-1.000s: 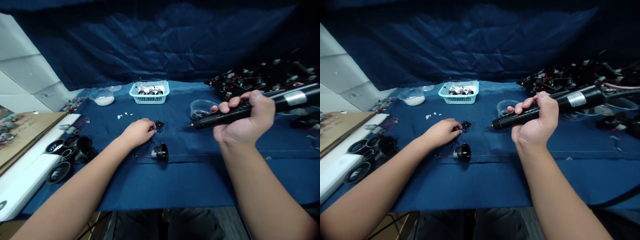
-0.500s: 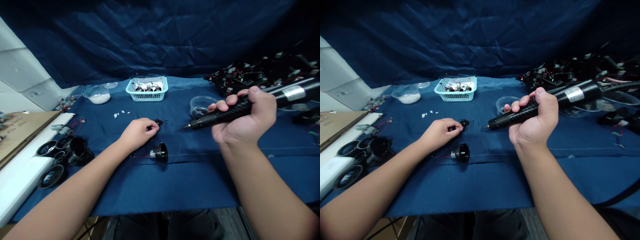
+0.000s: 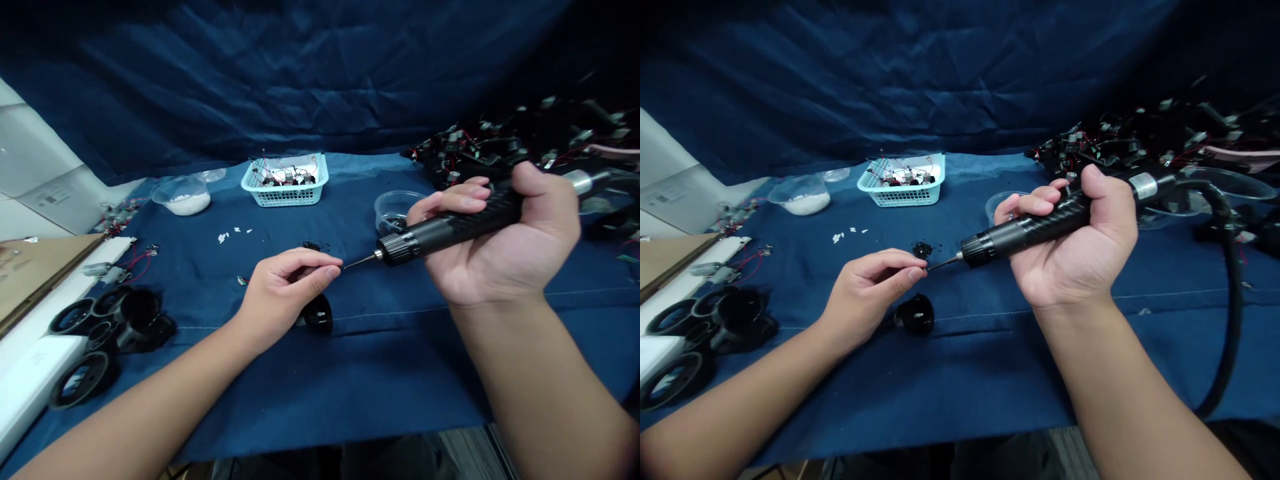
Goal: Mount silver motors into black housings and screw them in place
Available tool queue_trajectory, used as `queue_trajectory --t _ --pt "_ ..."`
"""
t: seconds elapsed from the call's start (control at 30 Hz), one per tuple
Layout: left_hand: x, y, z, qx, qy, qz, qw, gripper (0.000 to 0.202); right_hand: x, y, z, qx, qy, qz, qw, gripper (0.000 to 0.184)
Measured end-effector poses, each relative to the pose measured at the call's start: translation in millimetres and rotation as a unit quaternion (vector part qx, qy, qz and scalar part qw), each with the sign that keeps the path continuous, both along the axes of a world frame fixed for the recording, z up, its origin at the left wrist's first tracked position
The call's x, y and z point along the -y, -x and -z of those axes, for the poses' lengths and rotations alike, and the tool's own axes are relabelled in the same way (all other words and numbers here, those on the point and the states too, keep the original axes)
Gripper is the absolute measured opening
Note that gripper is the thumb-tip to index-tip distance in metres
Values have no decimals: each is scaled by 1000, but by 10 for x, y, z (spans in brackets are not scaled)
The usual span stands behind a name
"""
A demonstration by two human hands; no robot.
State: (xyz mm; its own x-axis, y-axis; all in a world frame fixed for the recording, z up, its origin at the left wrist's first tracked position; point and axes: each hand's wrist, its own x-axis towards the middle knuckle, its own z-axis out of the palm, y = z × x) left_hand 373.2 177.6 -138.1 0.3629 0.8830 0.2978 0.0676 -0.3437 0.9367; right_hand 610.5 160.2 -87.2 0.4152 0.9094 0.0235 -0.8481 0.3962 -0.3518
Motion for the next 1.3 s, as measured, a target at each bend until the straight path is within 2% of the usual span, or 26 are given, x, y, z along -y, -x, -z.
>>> queue_trajectory --t 0.23,0.43,0.6,1.3 --pt "23 7 -29 11 -33 23 999 6 -8 41 -23 3 5 8 1000 25" --pt "33 -11 -35 7 -48 7 999 6 -9 6 9 -11 2 -4 1000 25" --pt "37 -18 -32 -8 -44 -17 999 7 1 28 -6 -19 0 -2 1000 26" --pt "62 -34 -12 11 -10 -5 1000 7 3 46 -13 -19 16 8 1000 26"
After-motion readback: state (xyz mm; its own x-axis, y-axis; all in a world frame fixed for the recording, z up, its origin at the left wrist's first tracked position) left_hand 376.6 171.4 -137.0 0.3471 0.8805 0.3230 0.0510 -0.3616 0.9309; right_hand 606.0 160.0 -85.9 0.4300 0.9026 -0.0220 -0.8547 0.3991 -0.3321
